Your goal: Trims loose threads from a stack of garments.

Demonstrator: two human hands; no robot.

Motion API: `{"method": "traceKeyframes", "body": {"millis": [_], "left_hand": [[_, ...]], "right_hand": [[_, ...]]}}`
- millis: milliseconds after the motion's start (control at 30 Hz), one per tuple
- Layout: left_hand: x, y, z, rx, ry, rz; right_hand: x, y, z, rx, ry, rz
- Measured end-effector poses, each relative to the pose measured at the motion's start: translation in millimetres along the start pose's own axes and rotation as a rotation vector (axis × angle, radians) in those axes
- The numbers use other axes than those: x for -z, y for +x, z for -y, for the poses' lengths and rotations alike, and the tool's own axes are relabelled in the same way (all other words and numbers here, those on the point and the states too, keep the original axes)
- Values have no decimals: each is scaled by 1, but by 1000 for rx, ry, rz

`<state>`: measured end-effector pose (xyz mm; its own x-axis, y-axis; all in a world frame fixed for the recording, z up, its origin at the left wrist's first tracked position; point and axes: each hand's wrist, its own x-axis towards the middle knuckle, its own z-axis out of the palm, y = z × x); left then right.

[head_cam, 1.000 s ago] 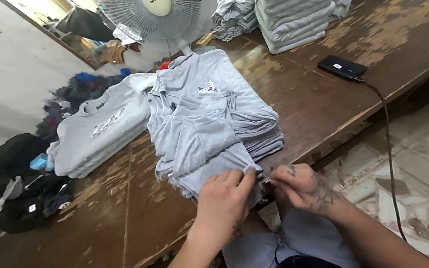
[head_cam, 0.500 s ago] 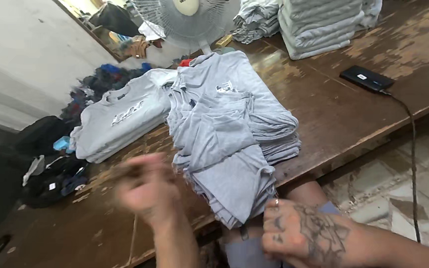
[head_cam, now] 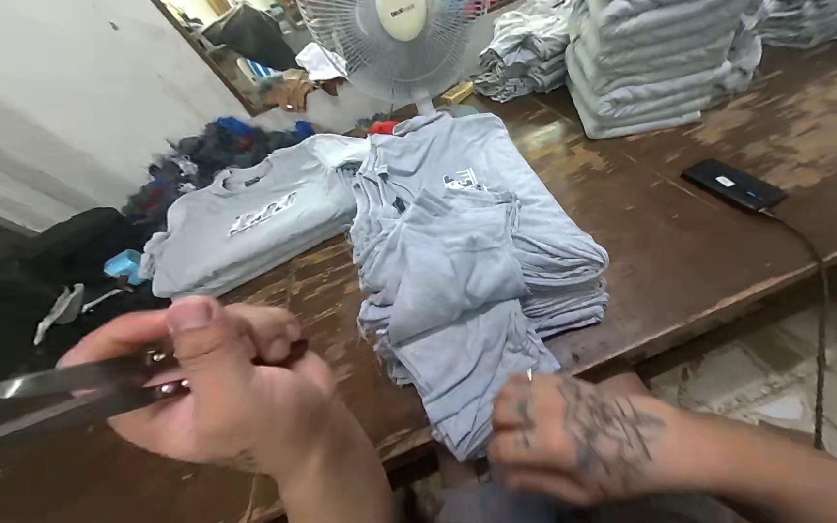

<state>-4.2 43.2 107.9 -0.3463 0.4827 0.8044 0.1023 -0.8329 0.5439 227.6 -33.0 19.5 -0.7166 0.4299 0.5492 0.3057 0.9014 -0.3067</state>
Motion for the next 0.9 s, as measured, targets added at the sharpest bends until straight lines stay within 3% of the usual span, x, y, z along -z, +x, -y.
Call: {"method": "traceKeyframes", "body": {"millis": [33, 100, 167, 200, 267, 300, 367, 467, 500, 533, 567, 633, 733, 800, 900], "left_hand": [[-11, -1, -5, -40, -51, 68], [-35, -19, -1, -48, 66, 409], [-53, -35, 44, 74, 269, 688], [-55, -41, 78, 225, 384, 766], [-51, -51, 132, 464, 458, 710], [-49, -54, 139, 455, 404, 623], [-40, -68, 113, 393, 279, 590], [3, -93, 53, 344, 479, 1083], [18, -99, 43, 421, 577, 1262], [32, -105, 39, 512, 653, 1363], [46, -110, 41, 540, 667, 1346], [61, -111, 39, 527, 625, 1223], [64, -107, 32, 439, 475, 1080], [58, -105, 28, 445, 509, 1118], [44, -106, 30, 577, 618, 1285]], "right_hand": [[6, 13, -17, -28, -88, -47], [15, 40, -57, -164, -215, -89], [8, 59, -110, -382, -243, -40], [4, 66, -135, -527, -208, 67], [-4, 79, -162, -715, -159, 219], [-3, 85, -165, -739, -166, 250], [2, 85, -162, -737, -155, 290], [10, 66, -153, -710, -109, 295], [16, 59, -149, -719, -86, 312], [20, 51, -144, -727, -64, 323], [23, 41, -138, -722, -45, 314], [18, 11, -128, -670, 6, 138], [-6, -38, -100, -566, 77, -439], [-19, -55, -76, -558, 36, -724], [-26, -71, -48, -563, 29, -810]]}}
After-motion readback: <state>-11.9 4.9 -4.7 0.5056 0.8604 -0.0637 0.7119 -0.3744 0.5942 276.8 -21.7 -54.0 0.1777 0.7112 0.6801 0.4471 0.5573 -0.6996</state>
